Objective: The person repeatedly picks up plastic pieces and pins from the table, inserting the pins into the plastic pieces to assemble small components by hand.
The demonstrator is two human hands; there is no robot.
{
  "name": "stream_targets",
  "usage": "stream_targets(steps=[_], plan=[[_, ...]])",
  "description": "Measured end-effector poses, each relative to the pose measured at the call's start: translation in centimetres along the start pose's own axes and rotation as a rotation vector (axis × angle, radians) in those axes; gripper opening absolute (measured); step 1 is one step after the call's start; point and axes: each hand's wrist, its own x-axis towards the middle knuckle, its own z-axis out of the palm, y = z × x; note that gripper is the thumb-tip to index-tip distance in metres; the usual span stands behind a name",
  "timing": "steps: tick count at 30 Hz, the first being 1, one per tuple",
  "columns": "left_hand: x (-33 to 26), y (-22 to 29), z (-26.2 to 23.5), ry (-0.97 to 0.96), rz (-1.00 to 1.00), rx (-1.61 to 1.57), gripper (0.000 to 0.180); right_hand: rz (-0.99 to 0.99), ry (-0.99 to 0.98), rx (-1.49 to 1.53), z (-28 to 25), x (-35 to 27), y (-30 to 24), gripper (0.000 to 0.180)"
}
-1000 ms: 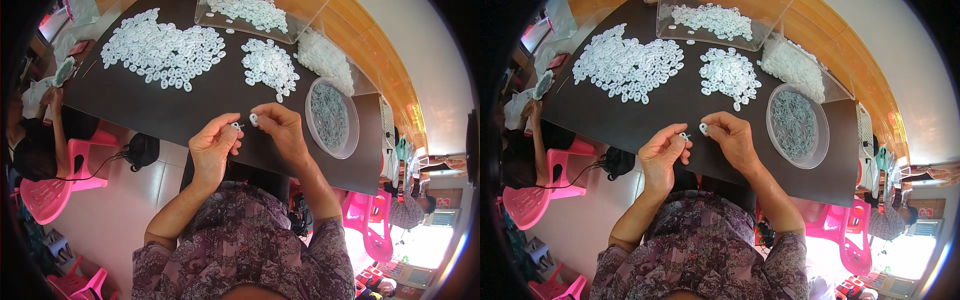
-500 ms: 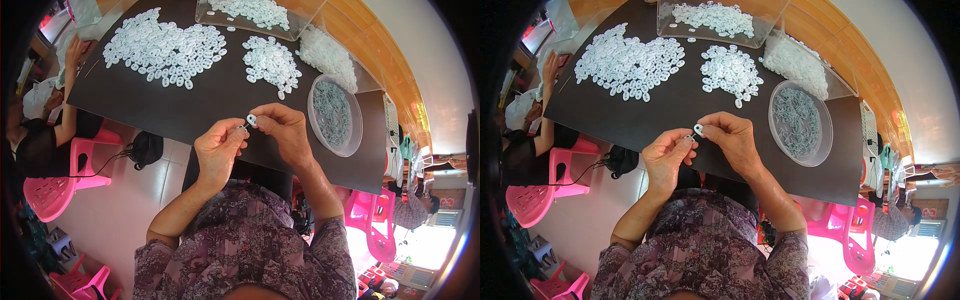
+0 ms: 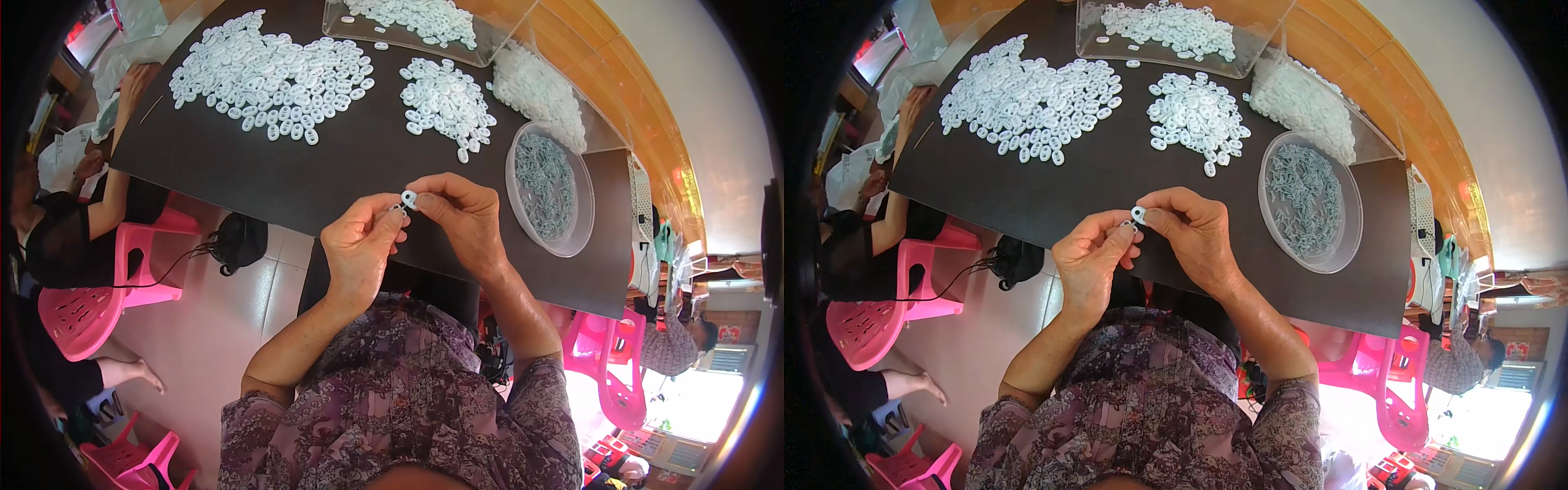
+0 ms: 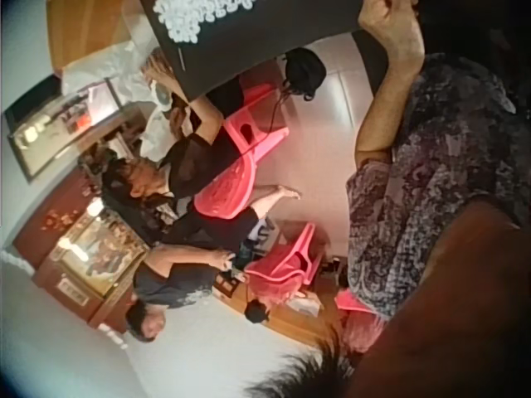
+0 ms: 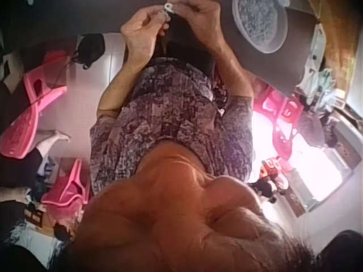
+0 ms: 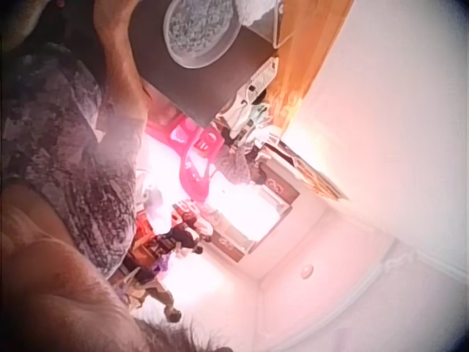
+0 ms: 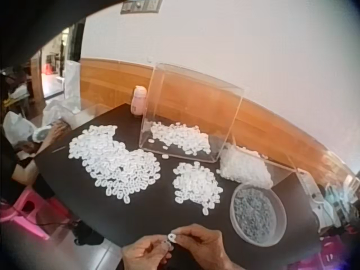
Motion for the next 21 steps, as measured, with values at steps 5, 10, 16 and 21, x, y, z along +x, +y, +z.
stream_targets(steps=[5, 10, 16, 21], plan=[[-0.1, -0.5, 0.1, 0.023, 0.028, 0.008, 0.02, -0.037, 0.0, -0.092, 0.0, 0.0, 0.5, 0.009], [-0.1, -1.0, 0.2, 0.016, 0.082, -0.008, 0.024, -0.068, 0.003, -0.172, 0.3, -0.3, 0.7, 0.008], [-0.1, -1.2, 0.0, -0.007, 0.067, -0.078, 0.026, -0.161, 0.021, -0.295, 0.6, -0.4, 0.7, 0.008], [0.0, -1.4, 0.0, -0.036, 0.078, -0.149, 0.026, -0.07, 0.08, -0.124, 1.0, -0.9, 0.7, 0.012]])
